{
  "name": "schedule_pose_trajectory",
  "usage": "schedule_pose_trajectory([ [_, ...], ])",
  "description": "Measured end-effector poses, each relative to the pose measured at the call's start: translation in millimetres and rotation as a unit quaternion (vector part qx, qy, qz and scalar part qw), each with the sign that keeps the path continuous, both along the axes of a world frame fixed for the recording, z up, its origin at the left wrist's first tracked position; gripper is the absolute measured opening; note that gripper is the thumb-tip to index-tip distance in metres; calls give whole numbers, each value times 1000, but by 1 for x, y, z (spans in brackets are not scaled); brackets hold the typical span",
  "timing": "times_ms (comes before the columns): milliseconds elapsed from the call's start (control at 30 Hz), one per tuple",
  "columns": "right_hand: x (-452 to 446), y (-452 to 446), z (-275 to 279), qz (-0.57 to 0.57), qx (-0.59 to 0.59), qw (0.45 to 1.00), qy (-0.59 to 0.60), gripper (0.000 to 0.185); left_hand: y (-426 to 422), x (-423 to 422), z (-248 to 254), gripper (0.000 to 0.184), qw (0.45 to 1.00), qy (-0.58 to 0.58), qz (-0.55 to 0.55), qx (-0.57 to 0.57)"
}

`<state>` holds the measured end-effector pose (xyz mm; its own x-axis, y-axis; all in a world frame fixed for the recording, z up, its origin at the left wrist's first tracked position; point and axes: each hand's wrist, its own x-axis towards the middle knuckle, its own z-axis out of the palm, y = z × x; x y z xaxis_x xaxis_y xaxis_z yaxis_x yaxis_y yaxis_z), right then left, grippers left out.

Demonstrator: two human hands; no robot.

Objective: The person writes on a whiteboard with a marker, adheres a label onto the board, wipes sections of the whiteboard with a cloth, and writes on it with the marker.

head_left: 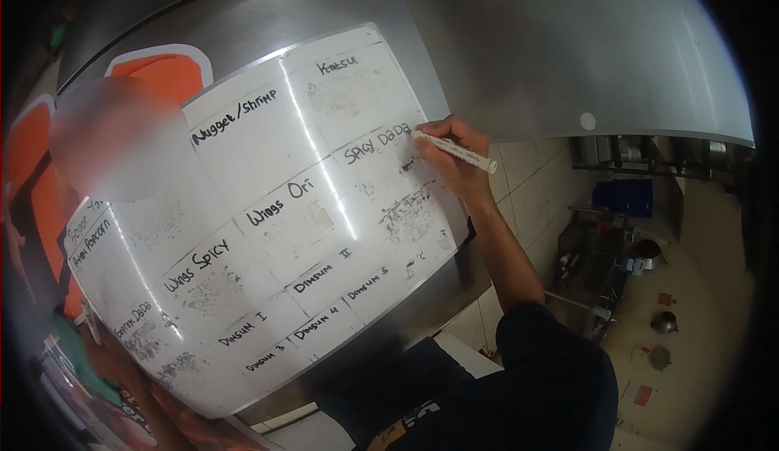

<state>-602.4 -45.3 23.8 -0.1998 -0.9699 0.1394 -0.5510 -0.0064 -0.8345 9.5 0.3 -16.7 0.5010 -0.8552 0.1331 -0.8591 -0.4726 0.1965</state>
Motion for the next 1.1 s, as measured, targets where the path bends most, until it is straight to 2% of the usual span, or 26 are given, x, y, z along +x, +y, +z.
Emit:
schedule_pose_trajectory([
  [133,1,3,6,-15,12,1000,14,10,2,14,-13,35,999,-32,-17,-19],
  [200,2,11,8,-77,-21,996,-37,13,5,15,-11,36,999,-46,-20,-10],
  [400,5,69,9,-150,-14,987,-54,13,1,11,-10,38,999,-30,19,1],
  [600,32,102,15,-130,-23,987,-88,14,2,10,-10,37,1000,-26,-1,-9],
  [700,39,110,15,-116,-14,991,-59,15,2,7,-11,37,1000,-13,21,-5],
  [733,39,115,11,-131,-2,991,-27,15,3,16,-19,36,999,-7,-32,-34],
  [767,42,115,9,-144,-6,987,-67,15,10,28,-20,35,995,-13,-79,-59],
  [800,46,115,5,-157,-1,981,-115,15,10,23,-15,34,998,-18,-49,-35],
  [867,50,113,-3,-144,-32,985,-85,14,3,-1,1,33,999,5,-26,-20],
  [900,46,117,-7,-131,-35,988,-72,14,3,-4,-5,31,999,-17,7,-43],
  [933,43,117,-13,-117,-43,990,-63,14,5,2,-5,26,996,-28,-57,-63],
  [967,44,117,-16,-104,-37,992,-68,14,3,-5,-3,20,998,-46,-13,-43],
  [1033,49,116,-15,-91,-21,992,-87,14,1,-10,5,18,996,-58,-27,-57],
  [1100,57,114,-14,-84,-23,995,-41,13,0,-2,-2,15,990,-106,-37,-82],
])
